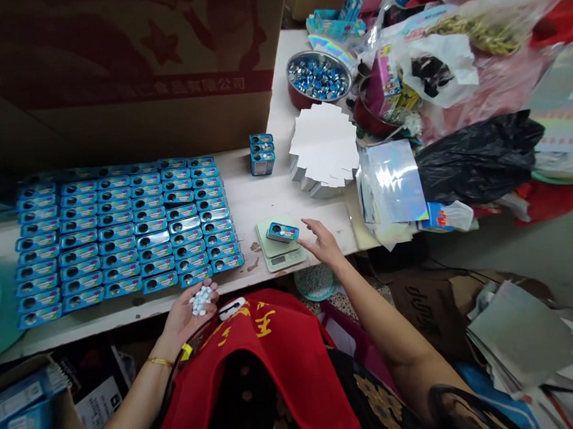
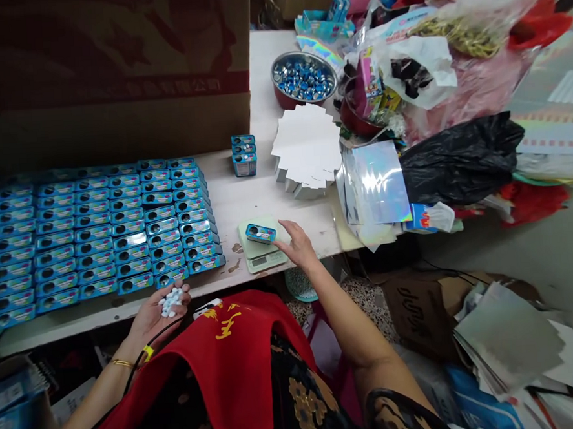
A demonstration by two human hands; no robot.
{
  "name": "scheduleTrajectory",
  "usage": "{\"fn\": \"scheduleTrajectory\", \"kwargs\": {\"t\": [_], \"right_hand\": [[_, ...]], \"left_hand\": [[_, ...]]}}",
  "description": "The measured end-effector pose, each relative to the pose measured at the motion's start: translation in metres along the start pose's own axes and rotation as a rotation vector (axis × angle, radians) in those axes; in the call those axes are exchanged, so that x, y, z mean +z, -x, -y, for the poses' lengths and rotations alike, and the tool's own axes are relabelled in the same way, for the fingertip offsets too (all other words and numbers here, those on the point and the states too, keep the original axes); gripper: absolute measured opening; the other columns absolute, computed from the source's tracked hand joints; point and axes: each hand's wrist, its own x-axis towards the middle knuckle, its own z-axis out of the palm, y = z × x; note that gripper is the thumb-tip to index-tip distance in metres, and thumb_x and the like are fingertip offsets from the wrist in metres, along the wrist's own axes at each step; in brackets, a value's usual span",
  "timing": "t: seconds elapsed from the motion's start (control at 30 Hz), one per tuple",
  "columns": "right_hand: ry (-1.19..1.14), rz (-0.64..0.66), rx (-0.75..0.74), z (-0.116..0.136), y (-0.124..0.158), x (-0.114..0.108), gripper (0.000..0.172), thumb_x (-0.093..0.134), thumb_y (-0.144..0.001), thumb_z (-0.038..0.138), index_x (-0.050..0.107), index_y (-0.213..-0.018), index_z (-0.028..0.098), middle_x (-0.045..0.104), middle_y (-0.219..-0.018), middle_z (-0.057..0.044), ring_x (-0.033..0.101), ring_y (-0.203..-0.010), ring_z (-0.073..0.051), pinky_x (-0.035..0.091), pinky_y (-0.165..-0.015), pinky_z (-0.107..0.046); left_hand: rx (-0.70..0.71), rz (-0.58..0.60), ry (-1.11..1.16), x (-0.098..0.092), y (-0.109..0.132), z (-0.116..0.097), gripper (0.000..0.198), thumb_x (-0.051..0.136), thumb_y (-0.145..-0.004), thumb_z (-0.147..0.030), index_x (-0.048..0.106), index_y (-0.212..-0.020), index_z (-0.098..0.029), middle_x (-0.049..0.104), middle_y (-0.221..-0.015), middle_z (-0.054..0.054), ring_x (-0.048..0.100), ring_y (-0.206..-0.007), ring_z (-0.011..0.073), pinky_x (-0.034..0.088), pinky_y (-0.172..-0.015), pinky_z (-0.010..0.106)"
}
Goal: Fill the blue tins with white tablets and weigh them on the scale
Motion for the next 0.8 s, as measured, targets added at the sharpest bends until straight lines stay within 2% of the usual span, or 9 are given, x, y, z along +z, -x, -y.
{"fn": "scheduleTrajectory", "kwargs": {"t": [0.17, 0.43, 0.57, 0.8], "right_hand": [[-0.050, -0.082, 0.051, -0.010, 0.009, -0.006, 0.041, 0.058, -0.075, 0.037, 0.051, -0.113, 0.023, 0.052, -0.115, -0.008, 0.049, -0.105, -0.020, 0.042, -0.089, -0.039], [-0.058, -0.105, 0.046, -0.003, 0.004, -0.006, 0.041, 0.059, -0.074, 0.036, 0.051, -0.112, 0.023, 0.053, -0.114, -0.008, 0.049, -0.104, -0.019, 0.041, -0.090, -0.038], [-0.060, -0.095, 0.034, 0.002, 0.002, -0.005, 0.043, 0.059, -0.074, 0.037, 0.050, -0.114, 0.023, 0.052, -0.114, -0.008, 0.049, -0.103, -0.019, 0.042, -0.089, -0.037], [-0.058, -0.041, -0.015, 0.002, -0.004, 0.006, 0.053, 0.063, -0.070, 0.038, 0.046, -0.118, 0.022, 0.050, -0.117, -0.010, 0.047, -0.107, -0.021, 0.040, -0.089, -0.038]], "left_hand": [[0.012, -0.060, -0.002, -0.003, -0.002, 0.002, 0.016, 0.041, -0.080, -0.009, 0.056, -0.084, -0.012, 0.058, -0.077, 0.008, 0.055, -0.059, 0.0112, 0.045, -0.042, 0.019], [0.012, -0.217, -0.020, 0.003, -0.004, 0.002, 0.021, 0.043, -0.080, -0.011, 0.057, -0.096, -0.012, 0.064, -0.083, 0.010, 0.063, -0.069, 0.0162, 0.054, -0.054, 0.027], [0.034, -0.210, -0.009, 0.009, -0.004, 0.001, 0.022, 0.042, -0.081, -0.010, 0.056, -0.098, -0.011, 0.064, -0.090, 0.013, 0.063, -0.081, 0.0194, 0.055, -0.064, 0.031], [0.030, -0.138, -0.051, 0.021, -0.010, 0.001, 0.024, 0.042, -0.081, -0.011, 0.057, -0.099, -0.009, 0.064, -0.095, 0.015, 0.062, -0.085, 0.0211, 0.054, -0.068, 0.032]]}}
